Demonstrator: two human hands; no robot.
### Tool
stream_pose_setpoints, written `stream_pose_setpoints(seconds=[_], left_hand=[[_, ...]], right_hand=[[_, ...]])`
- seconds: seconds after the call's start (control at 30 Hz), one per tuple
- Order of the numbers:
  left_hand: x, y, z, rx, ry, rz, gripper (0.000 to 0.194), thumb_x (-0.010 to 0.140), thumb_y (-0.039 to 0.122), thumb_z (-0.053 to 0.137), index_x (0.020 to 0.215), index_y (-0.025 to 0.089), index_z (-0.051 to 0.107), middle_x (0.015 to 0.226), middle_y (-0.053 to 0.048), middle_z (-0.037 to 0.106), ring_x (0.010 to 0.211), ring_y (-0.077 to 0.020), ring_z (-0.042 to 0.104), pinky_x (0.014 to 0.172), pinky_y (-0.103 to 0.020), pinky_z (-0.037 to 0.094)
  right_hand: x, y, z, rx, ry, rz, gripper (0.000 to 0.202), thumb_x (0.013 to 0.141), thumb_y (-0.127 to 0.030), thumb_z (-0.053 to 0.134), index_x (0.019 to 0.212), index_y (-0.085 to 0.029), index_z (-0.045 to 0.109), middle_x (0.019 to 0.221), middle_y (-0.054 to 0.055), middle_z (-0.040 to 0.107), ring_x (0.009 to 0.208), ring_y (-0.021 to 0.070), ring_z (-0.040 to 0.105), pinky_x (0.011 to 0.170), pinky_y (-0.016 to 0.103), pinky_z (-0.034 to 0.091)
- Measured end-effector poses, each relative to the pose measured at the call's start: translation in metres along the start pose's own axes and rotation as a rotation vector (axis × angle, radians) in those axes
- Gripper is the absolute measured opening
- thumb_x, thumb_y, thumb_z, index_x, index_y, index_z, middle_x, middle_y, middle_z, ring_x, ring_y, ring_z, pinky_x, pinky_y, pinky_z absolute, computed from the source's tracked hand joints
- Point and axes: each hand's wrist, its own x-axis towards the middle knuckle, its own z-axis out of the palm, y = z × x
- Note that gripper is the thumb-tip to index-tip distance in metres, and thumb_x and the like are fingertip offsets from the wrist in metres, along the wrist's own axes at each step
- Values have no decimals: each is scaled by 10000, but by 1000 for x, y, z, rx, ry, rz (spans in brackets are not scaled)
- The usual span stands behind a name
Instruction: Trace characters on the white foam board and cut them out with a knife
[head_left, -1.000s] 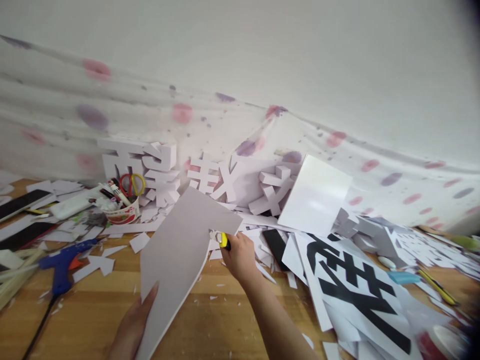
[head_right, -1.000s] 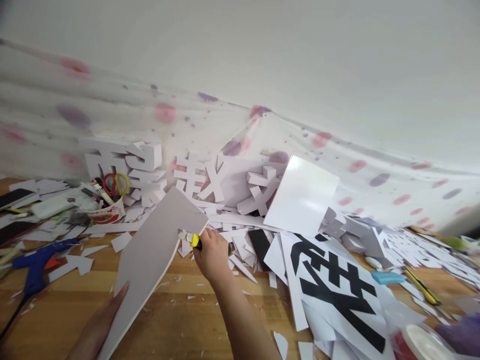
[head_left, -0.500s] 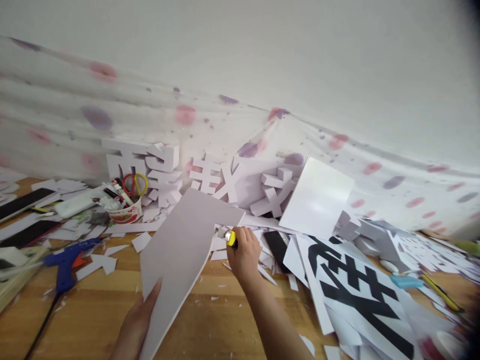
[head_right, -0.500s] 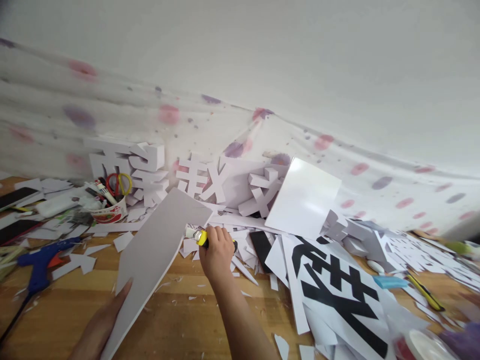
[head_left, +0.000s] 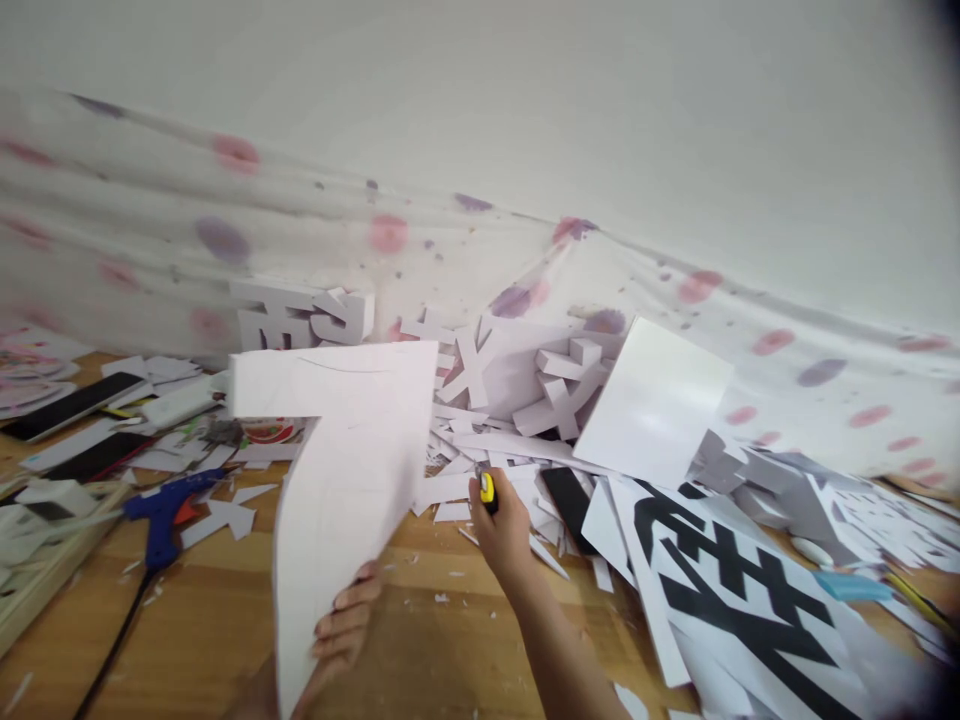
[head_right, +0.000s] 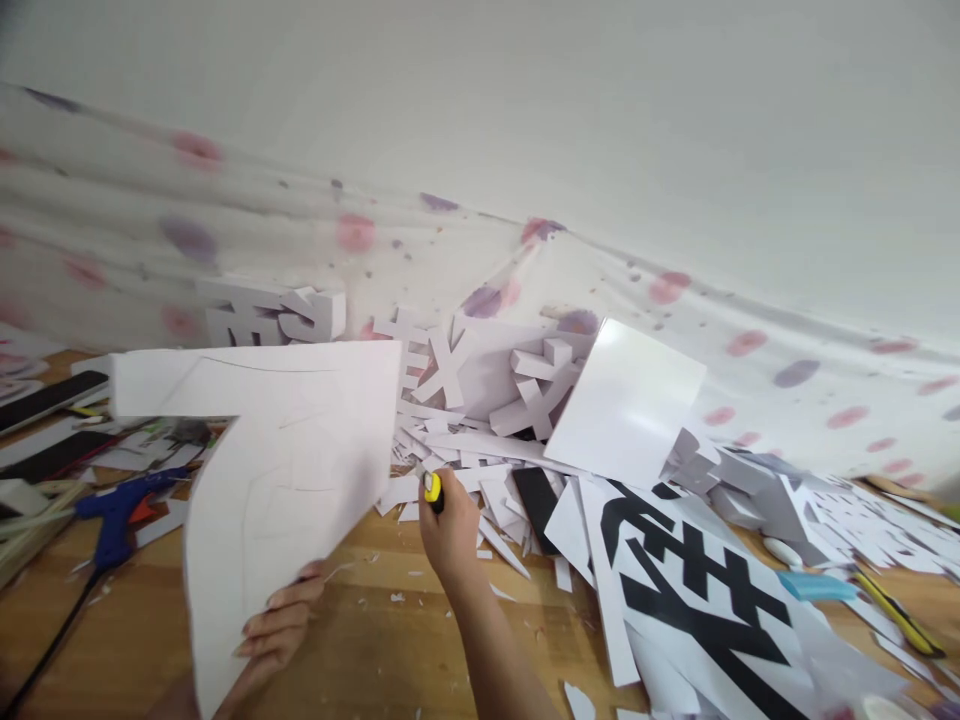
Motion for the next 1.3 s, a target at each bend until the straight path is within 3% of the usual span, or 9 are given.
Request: stream_pose_setpoints(seconds=[0.07, 0.13, 0.27, 0.43, 0.73, 0.9, 1.07, 1.17, 1.3], left_hand=[[-1, -6, 8, -44, -91, -172, 227, 790, -26, 410, 693, 161, 494, 444, 80, 385, 257, 22, 312, 227, -4, 139], [-2, -13, 14, -81, -149, -243, 219, 798, -21, 418, 705, 173, 460, 441, 91, 359, 252, 31, 296, 229, 10, 120], [-2, -25, 19, -174, -154, -192, 223, 822, 6, 378, 712, 199, 405, 422, 107, 318, 223, 25, 257, 212, 3, 117], [-1, -29, 20, -296, -144, -206, 219, 834, 8, 358, 751, 206, 400, 443, 103, 363, 241, 22, 320, 230, 13, 176], [5, -21, 18, -280, -218, -192, 216, 845, 0, 323, 786, 194, 398, 506, 84, 370, 300, 37, 355, 262, 6, 181], [10, -5, 6, -306, -222, -153, 243, 821, -32, 277, 785, 157, 425, 562, 49, 418, 367, 15, 440, 304, -15, 258], [6, 4, 5, -288, -129, -91, 268, 812, -47, 254, 766, 142, 440, 557, 45, 423, 368, 7, 439, 301, -24, 270], [0, 5, 14, -288, -56, -46, 318, 839, -25, 204, 715, 137, 448, 537, 40, 433, 362, 8, 429, 294, -22, 263], [-13, 8, 38, -145, 186, 47, 354, 887, 86, 264, 574, 152, 415, 421, 54, 377, 307, -7, 376, 276, -55, 246]], right_hand=[[-6, 3, 3, 34, 3, 61, 193, 822, -365, 409, 763, -204, 496, 582, -34, 496, 526, 123, 456, 523, 212, 326], [-12, 8, 4, 59, 0, 105, 211, 823, -389, 413, 744, -207, 485, 558, -44, 471, 506, 121, 440, 512, 213, 323], [-23, 19, 4, 118, -2, 166, 241, 828, -416, 416, 706, -210, 441, 529, -59, 407, 495, 119, 396, 510, 219, 325], [-35, 30, 10, 200, -12, 242, 273, 807, -442, 442, 670, -207, 416, 537, -53, 397, 503, 119, 397, 496, 222, 333], [-42, 22, 17, 158, -50, 221, 254, 827, -411, 431, 672, -210, 414, 526, -58, 405, 475, 112, 396, 466, 211, 318], [-41, 4, 4, -52, -76, -14, 151, 830, -331, 423, 869, -190, 463, 610, -26, 485, 500, 129, 443, 485, 223, 317], [-31, -35, -17, -118, -234, -338, 134, 785, -172, 415, 909, -181, 465, 736, 23, 531, 644, 157, 492, 573, 248, 341], [-24, -60, -23, -155, -327, -455, 180, 728, -146, 447, 900, -183, 488, 788, 36, 547, 706, 171, 492, 610, 265, 346], [-21, -80, -21, -220, -375, -566, 142, 713, -172, 472, 849, -193, 504, 775, 27, 559, 704, 178, 482, 593, 280, 327]])
